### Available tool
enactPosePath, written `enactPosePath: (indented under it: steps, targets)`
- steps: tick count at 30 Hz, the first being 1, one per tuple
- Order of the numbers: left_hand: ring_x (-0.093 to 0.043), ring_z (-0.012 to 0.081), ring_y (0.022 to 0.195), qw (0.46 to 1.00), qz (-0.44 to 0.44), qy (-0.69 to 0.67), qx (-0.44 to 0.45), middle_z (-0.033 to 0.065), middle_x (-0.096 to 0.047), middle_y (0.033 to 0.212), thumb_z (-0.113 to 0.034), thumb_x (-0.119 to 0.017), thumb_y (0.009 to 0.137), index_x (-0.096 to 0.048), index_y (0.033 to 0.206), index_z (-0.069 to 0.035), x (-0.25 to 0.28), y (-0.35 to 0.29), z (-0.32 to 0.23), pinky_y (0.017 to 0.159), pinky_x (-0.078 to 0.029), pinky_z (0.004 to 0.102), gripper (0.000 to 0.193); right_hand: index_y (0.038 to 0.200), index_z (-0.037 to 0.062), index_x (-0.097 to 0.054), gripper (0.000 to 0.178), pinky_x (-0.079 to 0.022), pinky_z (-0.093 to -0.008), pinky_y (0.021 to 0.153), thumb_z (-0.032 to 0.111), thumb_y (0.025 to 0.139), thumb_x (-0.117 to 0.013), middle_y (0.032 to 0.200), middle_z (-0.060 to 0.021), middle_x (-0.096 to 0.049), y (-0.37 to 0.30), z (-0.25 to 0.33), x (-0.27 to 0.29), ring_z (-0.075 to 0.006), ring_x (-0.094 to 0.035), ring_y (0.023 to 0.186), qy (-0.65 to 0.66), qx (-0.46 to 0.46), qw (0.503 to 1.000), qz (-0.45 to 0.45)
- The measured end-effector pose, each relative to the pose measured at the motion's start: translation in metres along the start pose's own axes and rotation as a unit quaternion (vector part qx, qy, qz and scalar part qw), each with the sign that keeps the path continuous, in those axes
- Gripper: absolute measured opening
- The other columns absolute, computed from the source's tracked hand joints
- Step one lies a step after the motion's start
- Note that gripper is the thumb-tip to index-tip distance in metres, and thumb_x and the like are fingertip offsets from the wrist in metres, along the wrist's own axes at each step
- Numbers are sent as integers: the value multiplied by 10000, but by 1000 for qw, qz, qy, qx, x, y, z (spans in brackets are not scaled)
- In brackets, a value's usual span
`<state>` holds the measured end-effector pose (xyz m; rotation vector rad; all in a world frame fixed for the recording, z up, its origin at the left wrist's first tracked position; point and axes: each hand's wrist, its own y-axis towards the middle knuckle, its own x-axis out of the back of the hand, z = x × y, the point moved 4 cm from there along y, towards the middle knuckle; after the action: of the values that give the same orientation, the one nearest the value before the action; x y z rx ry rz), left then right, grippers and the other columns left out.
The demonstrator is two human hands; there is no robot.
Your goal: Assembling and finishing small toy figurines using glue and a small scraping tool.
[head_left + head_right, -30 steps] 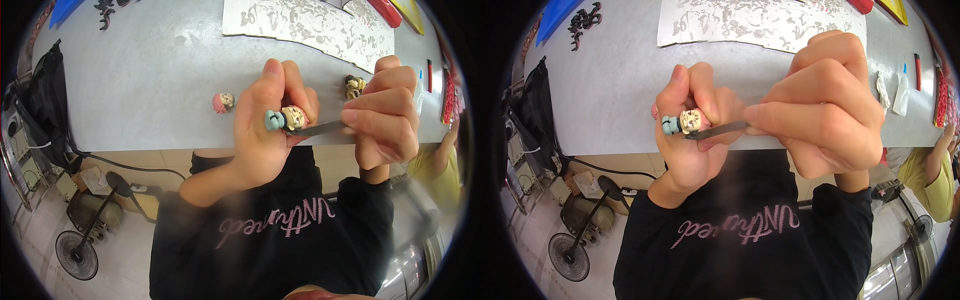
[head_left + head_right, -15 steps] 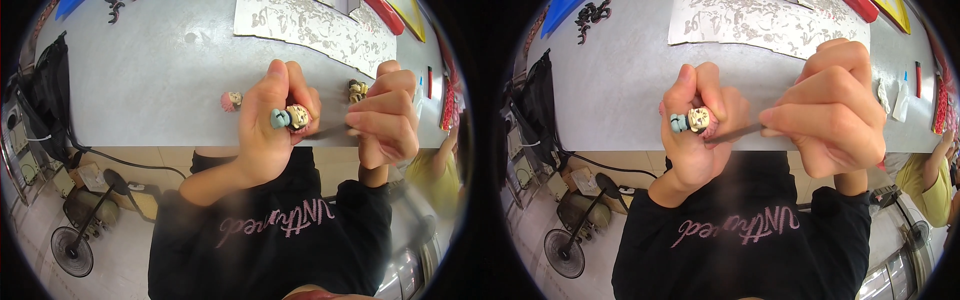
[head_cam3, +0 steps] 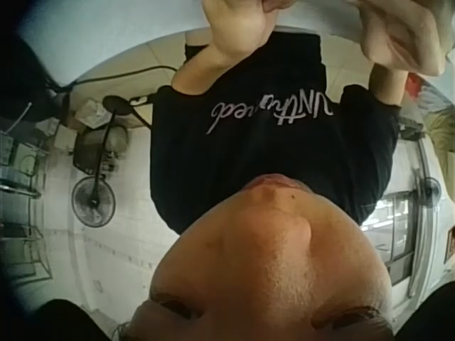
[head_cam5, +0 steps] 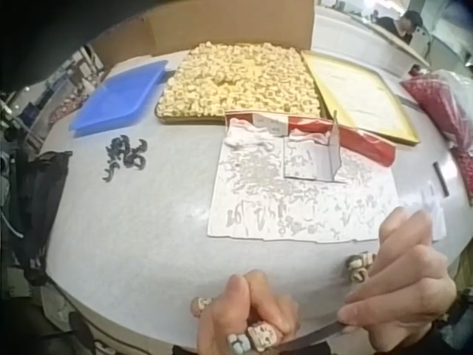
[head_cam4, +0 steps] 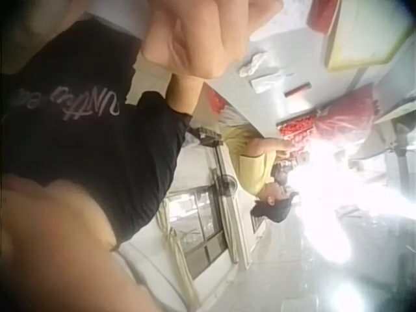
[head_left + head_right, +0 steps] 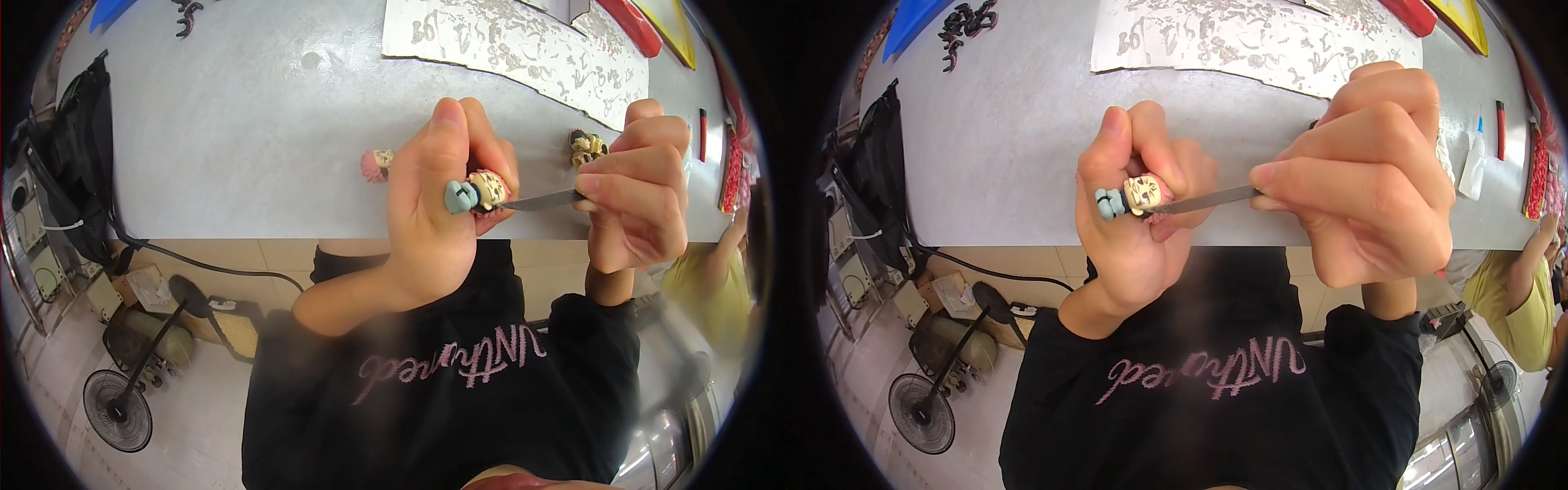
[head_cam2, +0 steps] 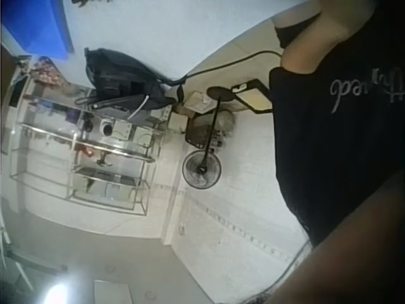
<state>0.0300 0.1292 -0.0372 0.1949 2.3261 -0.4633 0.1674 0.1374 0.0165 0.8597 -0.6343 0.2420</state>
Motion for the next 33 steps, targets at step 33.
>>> enactPosePath:
  steps: [33]
  targets:
    - [-335, 63, 460, 997, 70, 8, -40, 40, -431, 561, -344, -234, 976, -412, 727, -41, 10, 0, -1, 409, -267, 201, 430, 777, 45, -574, 93, -305, -343, 575, 88, 726, -638, 684, -67, -564, 0, -2, -3, -213, -399, 692, 9, -12, 1000, 0]
